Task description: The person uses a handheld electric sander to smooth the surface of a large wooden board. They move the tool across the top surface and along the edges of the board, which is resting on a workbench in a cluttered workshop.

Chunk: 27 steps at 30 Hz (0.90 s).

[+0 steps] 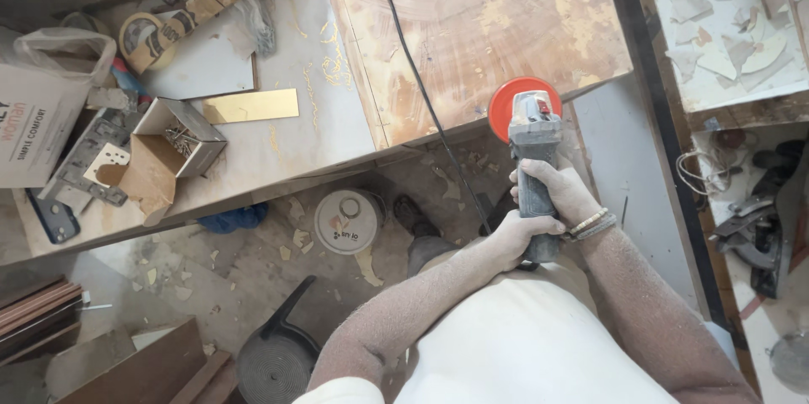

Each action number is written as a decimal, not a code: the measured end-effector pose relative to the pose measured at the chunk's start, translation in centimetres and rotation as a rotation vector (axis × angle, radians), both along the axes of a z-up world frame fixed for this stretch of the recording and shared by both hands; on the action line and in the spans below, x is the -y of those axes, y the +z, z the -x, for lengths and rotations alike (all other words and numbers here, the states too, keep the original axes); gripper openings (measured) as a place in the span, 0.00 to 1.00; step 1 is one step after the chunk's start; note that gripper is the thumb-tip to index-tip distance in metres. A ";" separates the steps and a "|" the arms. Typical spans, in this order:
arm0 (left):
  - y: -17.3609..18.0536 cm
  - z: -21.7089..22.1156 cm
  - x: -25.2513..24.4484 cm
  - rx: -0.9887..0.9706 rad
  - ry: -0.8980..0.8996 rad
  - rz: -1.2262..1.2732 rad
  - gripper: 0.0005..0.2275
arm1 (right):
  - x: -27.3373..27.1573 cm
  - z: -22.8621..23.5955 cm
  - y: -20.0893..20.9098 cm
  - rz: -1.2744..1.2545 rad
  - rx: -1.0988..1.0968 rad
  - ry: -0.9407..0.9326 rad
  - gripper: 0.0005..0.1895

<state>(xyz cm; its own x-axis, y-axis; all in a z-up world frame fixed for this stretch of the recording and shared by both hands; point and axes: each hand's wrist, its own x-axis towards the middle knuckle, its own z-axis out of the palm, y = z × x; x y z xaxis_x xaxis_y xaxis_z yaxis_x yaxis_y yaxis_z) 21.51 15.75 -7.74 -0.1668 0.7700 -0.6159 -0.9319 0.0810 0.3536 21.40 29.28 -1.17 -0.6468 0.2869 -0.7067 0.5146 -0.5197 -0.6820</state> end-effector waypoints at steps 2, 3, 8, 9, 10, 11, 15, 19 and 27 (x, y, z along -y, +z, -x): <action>0.2 0.3 1.2 0.000 0.008 0.007 0.14 | 1.1 0.4 0.1 0.011 0.029 0.012 0.25; 0.3 0.5 1.8 0.001 0.015 0.012 0.14 | 1.7 0.6 0.2 0.008 0.014 0.016 0.25; 0.3 1.5 4.7 -0.051 -0.045 -0.026 0.21 | 4.3 1.7 0.3 0.014 -0.039 0.030 0.26; 0.1 2.1 5.0 -0.075 -0.115 0.028 0.24 | 4.6 1.6 0.2 0.010 -0.052 0.017 0.26; 0.1 2.9 5.5 -0.101 -0.184 0.083 0.27 | 4.6 1.4 0.1 0.007 -0.067 0.003 0.26; 0.1 3.7 6.2 -0.243 -0.254 0.101 0.32 | 4.4 1.2 -0.1 0.003 -0.082 -0.010 0.26; 2.2 6.5 9.0 -0.842 -0.559 0.305 0.44 | 3.3 0.5 -1.1 0.046 -0.101 -0.137 0.24; 6.2 7.2 8.6 -0.997 -0.811 0.334 0.50 | 2.8 0.9 -1.4 0.056 -0.004 -0.157 0.25; 3.6 4.6 8.1 -0.424 -0.185 0.039 0.21 | 7.0 3.1 0.1 0.131 -0.113 -0.052 0.24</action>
